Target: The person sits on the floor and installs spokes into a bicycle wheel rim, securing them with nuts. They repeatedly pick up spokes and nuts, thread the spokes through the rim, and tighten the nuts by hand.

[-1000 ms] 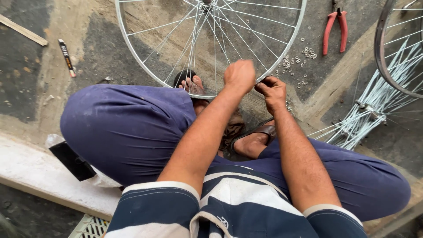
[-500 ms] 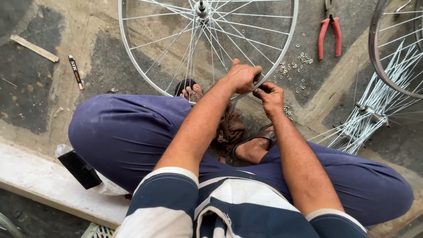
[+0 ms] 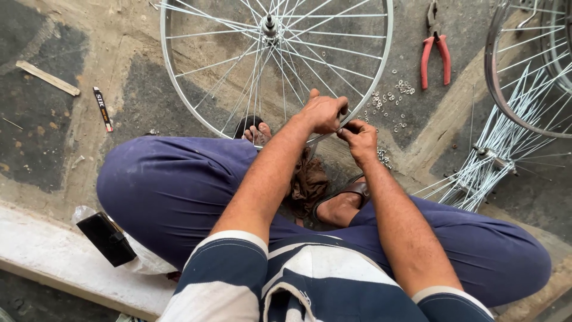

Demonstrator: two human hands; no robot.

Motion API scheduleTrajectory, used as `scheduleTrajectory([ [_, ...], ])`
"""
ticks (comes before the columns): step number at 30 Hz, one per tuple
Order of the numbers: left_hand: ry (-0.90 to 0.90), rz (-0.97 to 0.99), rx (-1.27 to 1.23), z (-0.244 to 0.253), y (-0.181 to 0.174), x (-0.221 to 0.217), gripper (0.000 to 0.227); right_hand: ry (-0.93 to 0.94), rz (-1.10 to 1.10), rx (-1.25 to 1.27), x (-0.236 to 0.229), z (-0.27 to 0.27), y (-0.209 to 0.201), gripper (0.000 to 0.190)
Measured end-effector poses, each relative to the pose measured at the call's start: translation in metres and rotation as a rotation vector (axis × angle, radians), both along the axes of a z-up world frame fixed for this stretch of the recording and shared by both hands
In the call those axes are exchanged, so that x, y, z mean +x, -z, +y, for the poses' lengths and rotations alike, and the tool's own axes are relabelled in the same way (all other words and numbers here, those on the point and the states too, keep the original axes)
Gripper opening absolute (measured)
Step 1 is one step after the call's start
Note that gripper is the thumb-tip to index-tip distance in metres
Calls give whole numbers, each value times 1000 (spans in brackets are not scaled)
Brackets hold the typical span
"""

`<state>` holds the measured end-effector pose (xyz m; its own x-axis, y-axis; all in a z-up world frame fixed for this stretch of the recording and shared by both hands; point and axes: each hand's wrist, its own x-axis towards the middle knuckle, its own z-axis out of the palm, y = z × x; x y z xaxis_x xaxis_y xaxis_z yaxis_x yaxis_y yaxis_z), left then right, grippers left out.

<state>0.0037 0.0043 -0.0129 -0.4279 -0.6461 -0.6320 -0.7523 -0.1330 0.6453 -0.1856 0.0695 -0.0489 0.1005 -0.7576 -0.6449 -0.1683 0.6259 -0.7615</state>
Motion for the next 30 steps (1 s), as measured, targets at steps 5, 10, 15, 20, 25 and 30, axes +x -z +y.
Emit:
scheduleTrajectory([
  [5, 49, -27, -47, 2, 0, 3, 22, -14, 13, -2, 3, 1, -4, 16],
  [10, 24, 13, -30, -1, 2, 2, 31, -58, 76, -29, 4, 0, -4, 15],
  [15, 17, 11, 24, -3, -1, 0, 28, -43, 44, -36, 5, -1, -8, 16],
  [20, 100, -50, -33, -2, 1, 2, 23, -32, 35, -42, 7, 1, -7, 14],
  [25, 61, 6, -39, -3, 5, 2, 31, -10, 21, -61, 7, 0, -9, 15],
  [30, 0, 80, 6, -6, 7, 0, 31, 9, 23, -59, 7, 0, -9, 14],
])
